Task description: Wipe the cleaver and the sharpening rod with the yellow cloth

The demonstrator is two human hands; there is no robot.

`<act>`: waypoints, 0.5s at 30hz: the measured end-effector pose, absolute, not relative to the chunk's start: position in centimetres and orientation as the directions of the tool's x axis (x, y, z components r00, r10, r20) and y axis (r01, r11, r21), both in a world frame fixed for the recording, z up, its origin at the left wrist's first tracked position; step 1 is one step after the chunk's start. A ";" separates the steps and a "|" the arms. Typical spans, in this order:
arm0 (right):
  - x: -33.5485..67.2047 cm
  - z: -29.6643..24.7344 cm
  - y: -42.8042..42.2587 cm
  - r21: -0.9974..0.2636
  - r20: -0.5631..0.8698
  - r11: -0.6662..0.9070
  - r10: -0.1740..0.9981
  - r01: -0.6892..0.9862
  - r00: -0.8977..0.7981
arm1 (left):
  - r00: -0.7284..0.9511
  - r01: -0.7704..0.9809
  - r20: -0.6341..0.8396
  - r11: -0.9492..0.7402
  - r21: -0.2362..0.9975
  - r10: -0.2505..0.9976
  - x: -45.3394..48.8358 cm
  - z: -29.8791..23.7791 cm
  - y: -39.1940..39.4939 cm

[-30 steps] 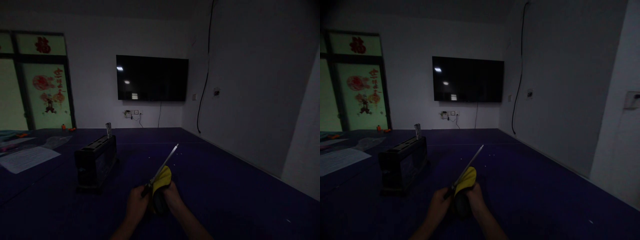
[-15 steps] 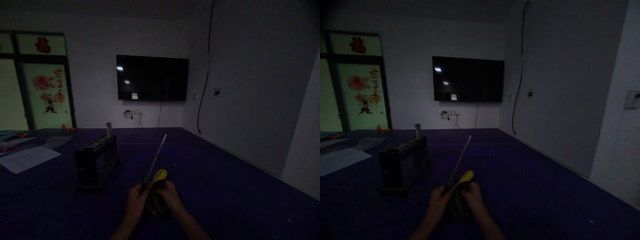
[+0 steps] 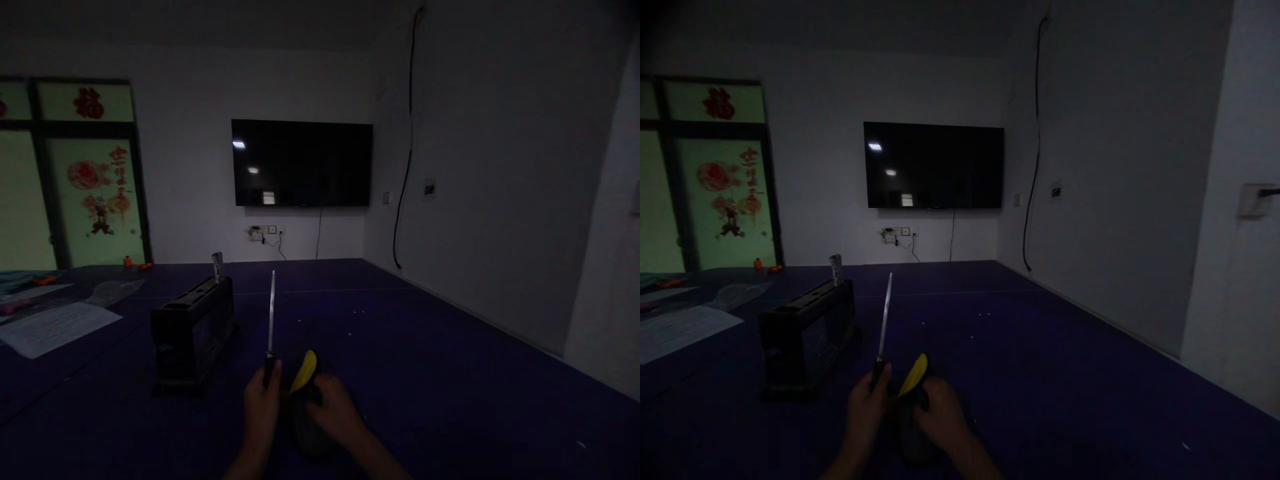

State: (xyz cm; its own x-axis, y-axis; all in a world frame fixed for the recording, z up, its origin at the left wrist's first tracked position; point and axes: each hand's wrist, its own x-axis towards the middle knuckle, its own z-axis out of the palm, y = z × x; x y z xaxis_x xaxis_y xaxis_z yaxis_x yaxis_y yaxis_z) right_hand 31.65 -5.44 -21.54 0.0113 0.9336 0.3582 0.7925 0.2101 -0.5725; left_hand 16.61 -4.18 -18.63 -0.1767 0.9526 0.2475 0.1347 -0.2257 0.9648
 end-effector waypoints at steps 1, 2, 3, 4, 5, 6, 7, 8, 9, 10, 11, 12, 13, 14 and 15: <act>31.7 -21.6 -5.5 -0.568 0.361 0.207 0.932 0.796 0.015 | -0.192 0.163 0.274 -0.245 0.956 0.942 16.5 -18.3 -4.3; 31.7 -21.6 -5.5 -0.570 0.364 0.205 0.931 0.796 0.021 | -0.210 0.190 0.306 -0.268 0.944 0.929 16.3 -17.9 -4.5; 31.7 -21.7 -5.6 -0.573 0.366 0.202 0.930 0.794 0.028 | -0.226 0.220 0.339 -0.291 0.931 0.913 16.1 -17.4 -4.7; 31.7 -21.8 -5.6 -0.577 0.368 0.200 0.929 0.792 0.034 | -0.240 0.250 0.373 -0.314 0.916 0.896 15.7 -16.7 -4.9; 31.8 -21.8 -5.7 -0.579 0.370 0.198 0.928 0.791 0.039 | -0.258 0.281 0.410 -0.338 0.898 0.875 15.2 -15.9 -5.1; 31.8 -21.9 -5.8 -0.581 0.371 0.197 0.928 0.790 0.041 | -0.277 0.316 0.447 -0.359 0.878 0.851 14.5 -14.9 -5.3; 31.9 -21.9 -5.8 -0.583 0.372 0.198 0.927 0.788 0.042 | -0.303 0.351 0.486 -0.379 0.856 0.820 13.7 -13.8 -5.5; 31.9 -22.0 -5.9 -0.585 0.372 0.201 0.927 0.786 0.040 | -0.358 0.389 0.531 -0.394 0.833 0.768 12.8 -12.5 -5.7; 31.9 -22.0 -5.9 -0.586 0.373 0.203 0.927 0.784 0.039 | -0.419 0.436 0.570 -0.394 0.809 0.707 11.8 -11.1 -5.8; 32.0 -22.0 -5.9 -0.588 0.374 0.206 0.927 0.782 0.037 | -0.472 0.494 0.596 -0.365 0.789 0.650 10.7 -9.5 -6.0; 32.0 -21.9 -5.9 -0.587 0.374 0.209 0.927 0.783 0.033 | -0.511 0.558 0.613 -0.310 0.770 0.602 9.5 -7.9 -6.3; 32.0 -21.9 -5.8 -0.582 0.373 0.212 0.927 0.785 0.026 | -0.541 0.622 0.625 -0.232 0.748 0.563 8.4 -6.2 -6.4; 32.0 -21.8 -5.8 -0.575 0.372 0.215 0.928 0.789 0.018 | -0.564 0.676 0.634 -0.145 0.722 0.529 7.2 -4.6 -6.6; 32.1 -21.8 -5.7 -0.568 0.370 0.217 0.929 0.794 0.010 | -0.568 0.723 0.660 -0.085 0.685 0.491 6.0 -2.9 -6.7; 32.1 -21.7 -5.7 -0.562 0.367 0.218 0.930 0.798 0.004 | -0.574 0.758 0.689 -0.031 0.651 0.443 4.8 -1.2 -6.8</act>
State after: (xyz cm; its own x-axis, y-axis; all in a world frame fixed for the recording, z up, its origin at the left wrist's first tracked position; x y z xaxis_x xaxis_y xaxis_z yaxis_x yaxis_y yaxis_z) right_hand 32.06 -5.70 -21.71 0.0045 0.9302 0.3669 0.7978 0.2179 -0.5622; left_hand 4.75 -6.78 -1.24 -0.5737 0.4427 0.6891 0.7583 -0.0310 0.6512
